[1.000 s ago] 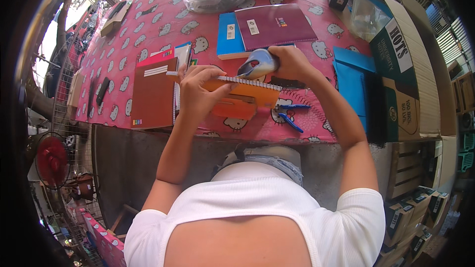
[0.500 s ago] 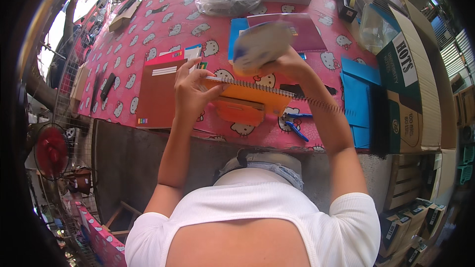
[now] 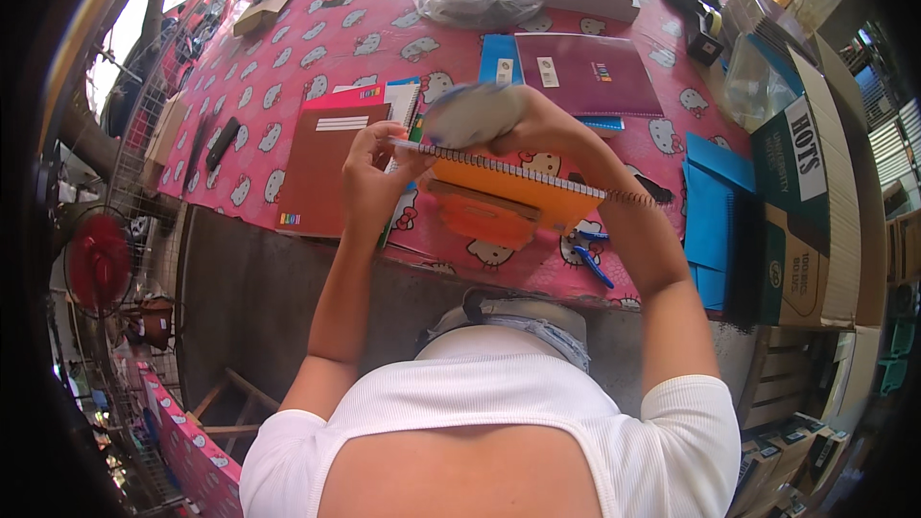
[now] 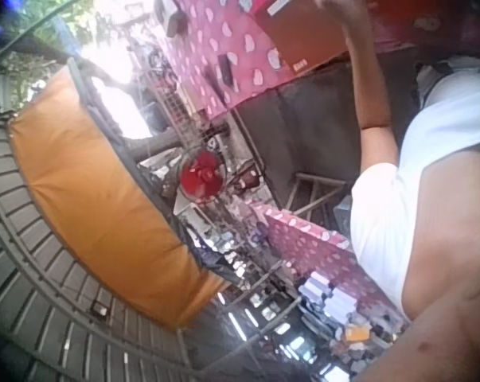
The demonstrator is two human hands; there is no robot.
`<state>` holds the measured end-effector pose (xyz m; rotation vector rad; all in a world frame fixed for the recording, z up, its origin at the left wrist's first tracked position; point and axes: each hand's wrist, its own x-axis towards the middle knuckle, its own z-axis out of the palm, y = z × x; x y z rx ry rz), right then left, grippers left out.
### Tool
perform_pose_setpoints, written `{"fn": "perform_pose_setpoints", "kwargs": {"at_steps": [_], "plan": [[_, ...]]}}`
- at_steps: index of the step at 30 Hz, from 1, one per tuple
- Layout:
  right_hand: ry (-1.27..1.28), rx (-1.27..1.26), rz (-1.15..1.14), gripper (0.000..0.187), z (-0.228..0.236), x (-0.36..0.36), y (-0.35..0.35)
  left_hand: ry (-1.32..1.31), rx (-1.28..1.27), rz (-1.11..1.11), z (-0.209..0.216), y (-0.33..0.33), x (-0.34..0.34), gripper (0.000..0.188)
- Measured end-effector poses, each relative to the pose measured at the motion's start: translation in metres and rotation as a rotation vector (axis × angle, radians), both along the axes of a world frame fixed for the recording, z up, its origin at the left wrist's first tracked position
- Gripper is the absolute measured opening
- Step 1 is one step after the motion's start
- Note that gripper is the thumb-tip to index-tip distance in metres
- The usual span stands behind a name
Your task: The person uses scissors and their hands to remove the metal spiral wire bindings from several notebooks, then stacks the separated covers and paper on the table.
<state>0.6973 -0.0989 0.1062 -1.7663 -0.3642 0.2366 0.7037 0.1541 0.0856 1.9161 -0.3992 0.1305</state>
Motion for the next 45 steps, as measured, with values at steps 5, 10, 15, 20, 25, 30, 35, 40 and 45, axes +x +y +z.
{"fn": "perform_pose_setpoints", "kwargs": {"at_steps": [5,10,15,20,25,30,35,40,45], "plan": [[-0.227,0.202,-0.044,0.047,-0.012,0.018,0.004,0.001,-0.224,0.002,-0.005,-0.001,0.001,0.046],[-0.152,-0.203,-0.082,0.052,-0.005,0.027,0.015,-0.009,-0.428,-0.053,-0.004,0.004,0.003,0.038],[-0.292,-0.709,-0.288,0.045,-0.008,0.032,0.022,0.135,-0.528,-0.065,-0.025,0.017,0.014,0.037],[-0.44,-0.73,-1.15,0.034,-0.045,-0.025,-0.099,0.235,-0.663,-0.178,-0.015,0.013,0.015,0.025],[0.15,-1.211,-1.47,0.05,-0.111,-0.115,-0.208,0.085,-0.577,-0.443,-0.006,-0.002,0.037,0.02],[-0.318,-1.171,-0.912,0.065,-0.128,-0.182,-0.147,-0.742,-0.348,-0.12,0.133,-0.02,-0.032,0.018],[-0.275,-1.072,-0.745,0.059,-0.136,-0.22,-0.034,-0.696,-0.098,-0.391,0.123,-0.009,-0.085,0.012],[-0.126,-0.699,-0.79,0.048,-0.12,-0.22,-0.029,-0.243,-0.033,-0.325,0.007,-0.041,-0.104,0.018],[-0.269,-0.34,-0.562,0.044,-0.021,-0.211,0.025,-0.259,-0.054,-0.293,-0.005,-0.037,-0.104,0.02]]}}
